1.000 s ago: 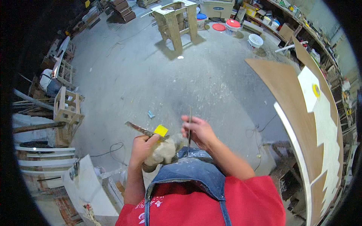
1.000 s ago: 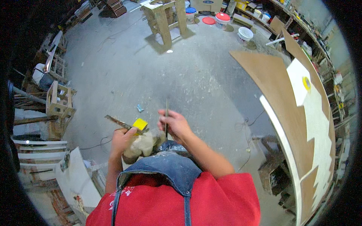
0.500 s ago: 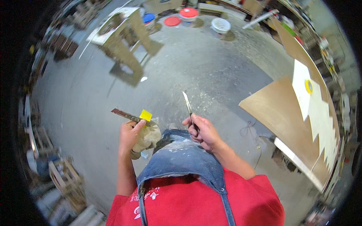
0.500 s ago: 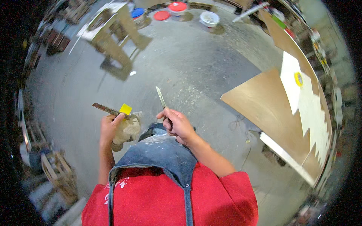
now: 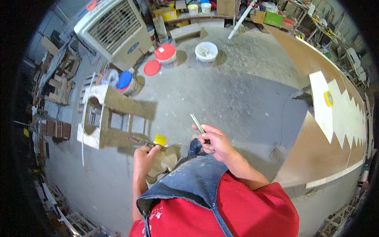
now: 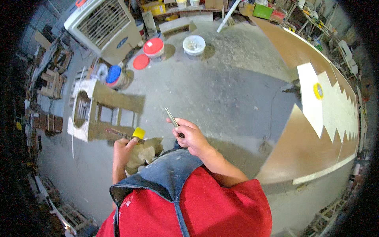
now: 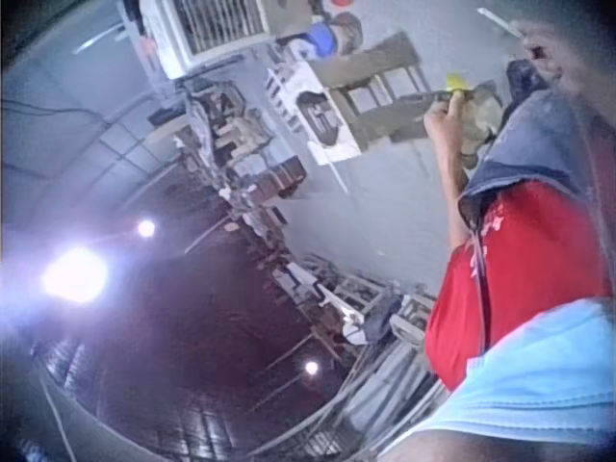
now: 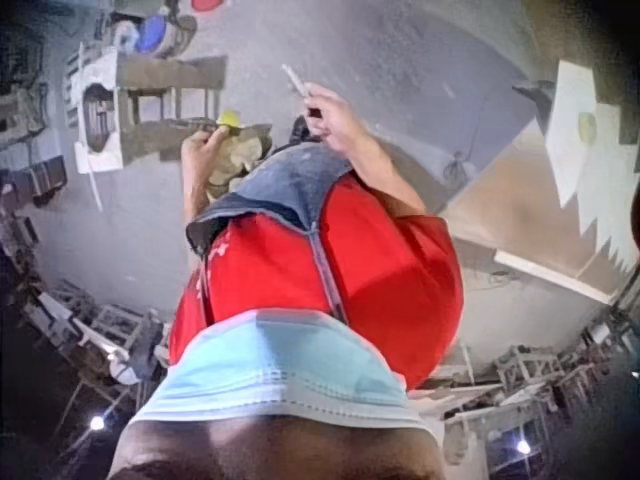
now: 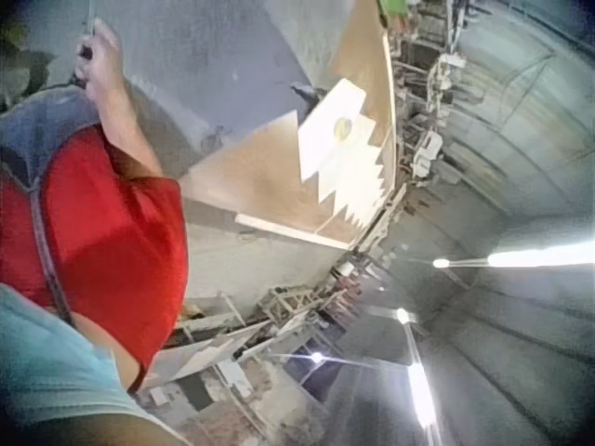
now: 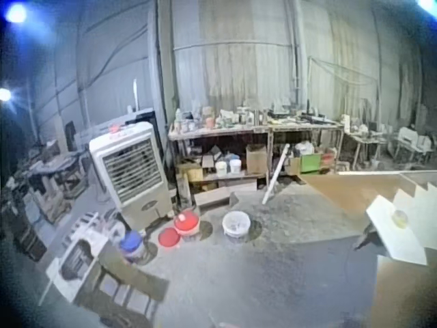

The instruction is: The person applies yellow masking tape to the edges of a large wooden board. They use a utility knife to cut the tape and a cloth to wipe the surface. The person repeatedly measures, cuts, and adheres tape along the board's perimeter.

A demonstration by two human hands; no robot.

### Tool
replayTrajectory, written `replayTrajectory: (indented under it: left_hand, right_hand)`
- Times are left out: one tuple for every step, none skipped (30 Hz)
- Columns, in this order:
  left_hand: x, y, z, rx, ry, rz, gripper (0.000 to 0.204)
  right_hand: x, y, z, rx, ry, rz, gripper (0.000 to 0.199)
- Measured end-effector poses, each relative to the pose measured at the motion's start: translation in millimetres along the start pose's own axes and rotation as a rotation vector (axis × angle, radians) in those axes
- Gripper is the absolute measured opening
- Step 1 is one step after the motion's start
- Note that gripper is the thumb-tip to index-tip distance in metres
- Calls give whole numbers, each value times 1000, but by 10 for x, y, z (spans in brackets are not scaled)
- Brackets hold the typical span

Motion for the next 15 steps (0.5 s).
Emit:
replayTrajectory:
  left_hand:
    - [-61, -217, -98, 5, -44, -14, 41]
    - [-110, -462, -231, 11, -89, -25, 41]
    - [-185, -719, -388, -53, -10, -24, 41]
    - [-201, -959, -549, -43, -21, -18, 41]
    - [-230, -1210, -680, -31, -34, -8, 41]
    - [-222, -1488, -800, -17, -48, 8, 41]
    - [-201, -1751, -847, 21, -44, -7, 42]
    - [-161, -2067, -932, 50, -38, 13, 43]
    - [-112, -2402, -1030, 81, -32, 36, 43]
    - [-48, -2730, -1090, 101, -29, 68, 44]
    - [20, -3066, -1167, 132, -98, 105, 44]
    - [97, -3378, -1286, 128, -102, 141, 44]
    - [202, -3703, -1450, 127, -102, 179, 44]
    - [297, -4019, -1650, 136, -106, 218, 44]
    - [429, -4291, -1850, 214, -116, 241, 41]
  right_hand:
    - [-5, -177, 176, -3, -7, 40, 49]
    - [23, -391, 362, -18, -18, 31, 50]
    - [67, -607, 557, -36, -31, 19, 50]
    - [51, -787, 784, -55, -27, 0, 51]
    - [17, -941, 1012, -73, -27, -16, 52]
    - [-25, -1083, 1234, -94, -31, -36, 53]
    - [-56, -1243, 1381, -104, -49, -48, 54]
    - [-108, -1413, 1565, -132, -62, -59, 53]
    - [-181, -1590, 1782, -162, -77, -73, 53]
    - [-275, -1766, 1961, -183, -97, -95, 52]
    - [-381, -1959, 2113, -222, -157, -57, 50]
    - [-457, -2135, 2303, -238, -259, -38, 48]
    - [-536, -2320, 2487, -275, -310, -15, 48]
    - [-592, -2484, 2669, -325, -361, 9, 49]
    - [-661, -2641, 2830, -334, -392, -14, 51]
Point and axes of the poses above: each hand's wrist, its own y-axis away from the middle knuckle, its own x-axis out of the palm, z = x × y, the point moved 2 cm from there along -y, towards the middle knuckle, and after that the axes turned 8 degrees about y, right-handed, at the moved point
